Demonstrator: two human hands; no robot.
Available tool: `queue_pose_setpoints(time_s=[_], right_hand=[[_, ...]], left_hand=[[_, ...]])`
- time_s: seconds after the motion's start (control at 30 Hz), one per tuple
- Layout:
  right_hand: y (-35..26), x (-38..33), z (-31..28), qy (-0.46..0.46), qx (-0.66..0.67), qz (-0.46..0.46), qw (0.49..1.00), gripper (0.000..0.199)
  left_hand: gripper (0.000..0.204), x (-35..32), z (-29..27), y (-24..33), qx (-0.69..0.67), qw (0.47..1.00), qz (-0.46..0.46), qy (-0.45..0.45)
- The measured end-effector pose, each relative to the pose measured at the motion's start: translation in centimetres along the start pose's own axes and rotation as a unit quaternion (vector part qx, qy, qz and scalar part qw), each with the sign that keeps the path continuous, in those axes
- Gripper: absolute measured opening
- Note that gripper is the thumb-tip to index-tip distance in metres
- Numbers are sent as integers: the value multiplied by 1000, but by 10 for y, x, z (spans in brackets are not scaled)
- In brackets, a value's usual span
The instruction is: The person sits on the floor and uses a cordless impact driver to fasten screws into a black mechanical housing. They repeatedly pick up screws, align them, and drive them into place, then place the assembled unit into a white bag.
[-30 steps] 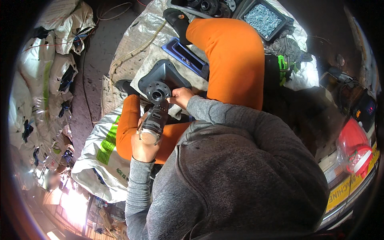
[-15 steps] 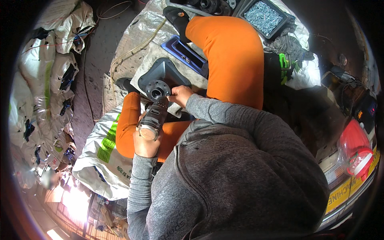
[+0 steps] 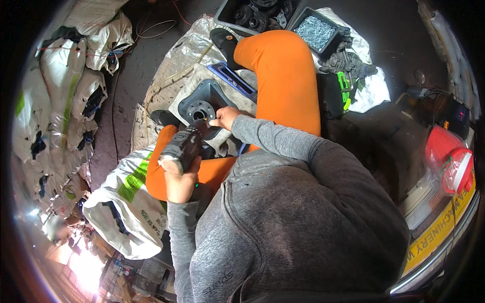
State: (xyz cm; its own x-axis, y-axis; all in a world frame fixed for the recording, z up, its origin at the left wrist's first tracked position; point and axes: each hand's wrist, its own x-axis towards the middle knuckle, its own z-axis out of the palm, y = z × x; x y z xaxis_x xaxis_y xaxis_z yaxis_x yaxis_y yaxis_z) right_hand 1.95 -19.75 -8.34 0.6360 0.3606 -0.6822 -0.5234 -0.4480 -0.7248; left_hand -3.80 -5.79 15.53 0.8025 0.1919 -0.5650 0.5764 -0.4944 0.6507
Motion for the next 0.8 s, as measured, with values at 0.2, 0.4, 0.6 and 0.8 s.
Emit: queue_pose_setpoints(time_s=[0.2,0.4,0.6,0.8], right_hand=[[-6,-44,-47,-124,484,90,862,42],[-29,-76,-56,-265,593,12,760,43],[-48,-83,-49,-269,580,8,769,42],[-50,-78,-42,-235,599,31,765,39]], left_hand=[[29,-34,-15,-13,9,990,139,1],[31,-45,-9,-26,-11,981,192,-26],[41,-47,-16,-27,-21,985,168,-32],[33,-48,-15,-24,-11,980,199,-26]])
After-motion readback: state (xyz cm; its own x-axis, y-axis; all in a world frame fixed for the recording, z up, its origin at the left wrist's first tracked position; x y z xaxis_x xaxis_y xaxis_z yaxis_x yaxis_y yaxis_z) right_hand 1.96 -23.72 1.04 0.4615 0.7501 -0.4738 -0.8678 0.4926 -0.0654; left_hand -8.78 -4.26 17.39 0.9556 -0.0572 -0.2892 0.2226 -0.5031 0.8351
